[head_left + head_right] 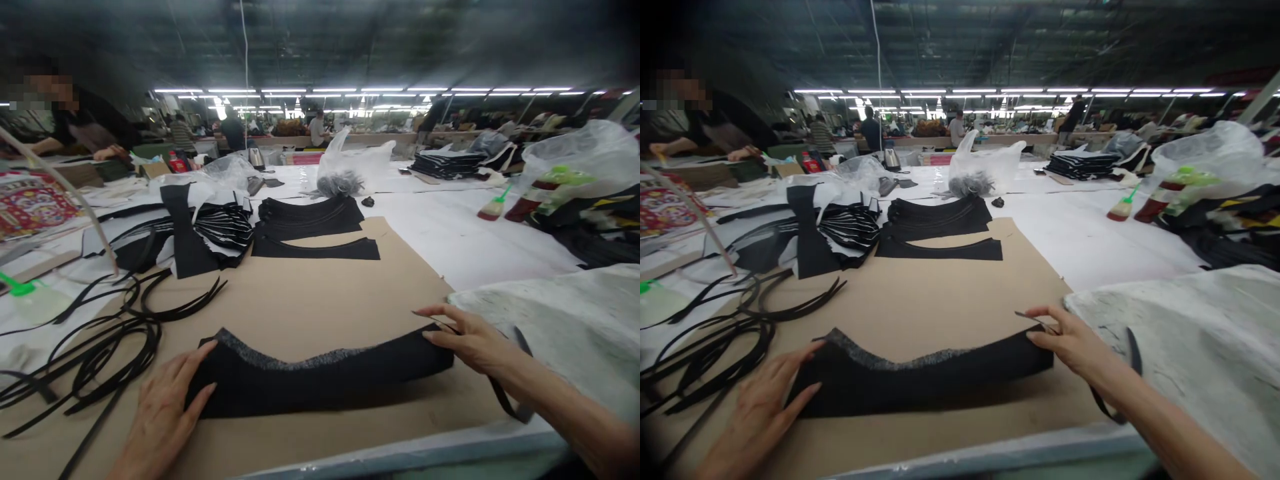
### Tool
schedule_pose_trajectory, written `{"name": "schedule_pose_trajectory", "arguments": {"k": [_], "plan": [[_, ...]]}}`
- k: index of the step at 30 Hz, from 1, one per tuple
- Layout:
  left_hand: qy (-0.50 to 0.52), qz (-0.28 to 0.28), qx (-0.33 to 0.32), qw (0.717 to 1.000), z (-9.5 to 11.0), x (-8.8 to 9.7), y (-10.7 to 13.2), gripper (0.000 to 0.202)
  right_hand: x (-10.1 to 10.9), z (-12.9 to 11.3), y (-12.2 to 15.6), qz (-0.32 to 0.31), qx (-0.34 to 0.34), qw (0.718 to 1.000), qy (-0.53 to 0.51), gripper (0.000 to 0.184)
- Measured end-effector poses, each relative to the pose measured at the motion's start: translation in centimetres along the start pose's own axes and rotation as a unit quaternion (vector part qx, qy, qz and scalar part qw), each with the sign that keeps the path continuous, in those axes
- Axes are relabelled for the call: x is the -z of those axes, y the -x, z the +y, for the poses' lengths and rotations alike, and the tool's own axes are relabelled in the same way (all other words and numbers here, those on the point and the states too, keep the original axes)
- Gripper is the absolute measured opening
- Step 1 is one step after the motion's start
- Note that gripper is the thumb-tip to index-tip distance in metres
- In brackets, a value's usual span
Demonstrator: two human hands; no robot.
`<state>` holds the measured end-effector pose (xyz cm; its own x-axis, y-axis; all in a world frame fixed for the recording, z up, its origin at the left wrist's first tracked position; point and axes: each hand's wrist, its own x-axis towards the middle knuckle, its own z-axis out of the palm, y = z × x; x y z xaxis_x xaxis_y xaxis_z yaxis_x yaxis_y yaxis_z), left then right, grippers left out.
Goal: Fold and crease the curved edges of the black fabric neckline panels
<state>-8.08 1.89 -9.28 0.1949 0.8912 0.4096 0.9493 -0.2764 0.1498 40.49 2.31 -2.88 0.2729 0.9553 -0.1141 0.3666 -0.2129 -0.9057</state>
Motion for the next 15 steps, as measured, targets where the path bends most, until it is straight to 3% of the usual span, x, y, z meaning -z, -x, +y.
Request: {"name": "schedule_pose_trajectory", "arguments": {"k": [3,5,9,15], "plan": [[-0.021,0.03,-0.024,0.999,1.1,0.2,0.2,0.039,0.5,1.3,0.2,-0.085,0.001,0.994,0.069,0.039],[-0.009,0.04,-0.061,0.997,1.7,0.2,0.5,0.037,0.5,2.8,0.8,-0.078,0.032,0.987,0.136,0.036],[0.015,0.009,-0.165,0.986,2.8,0.4,1.6,0.036,1.0,5.2,2.2,-0.091,0.052,0.971,0.213,0.044],[-0.043,0.017,-0.213,0.976,3.8,1.3,3.5,0.031,2.3,5.3,3.1,-0.072,0.083,0.951,0.289,0.035]]}}
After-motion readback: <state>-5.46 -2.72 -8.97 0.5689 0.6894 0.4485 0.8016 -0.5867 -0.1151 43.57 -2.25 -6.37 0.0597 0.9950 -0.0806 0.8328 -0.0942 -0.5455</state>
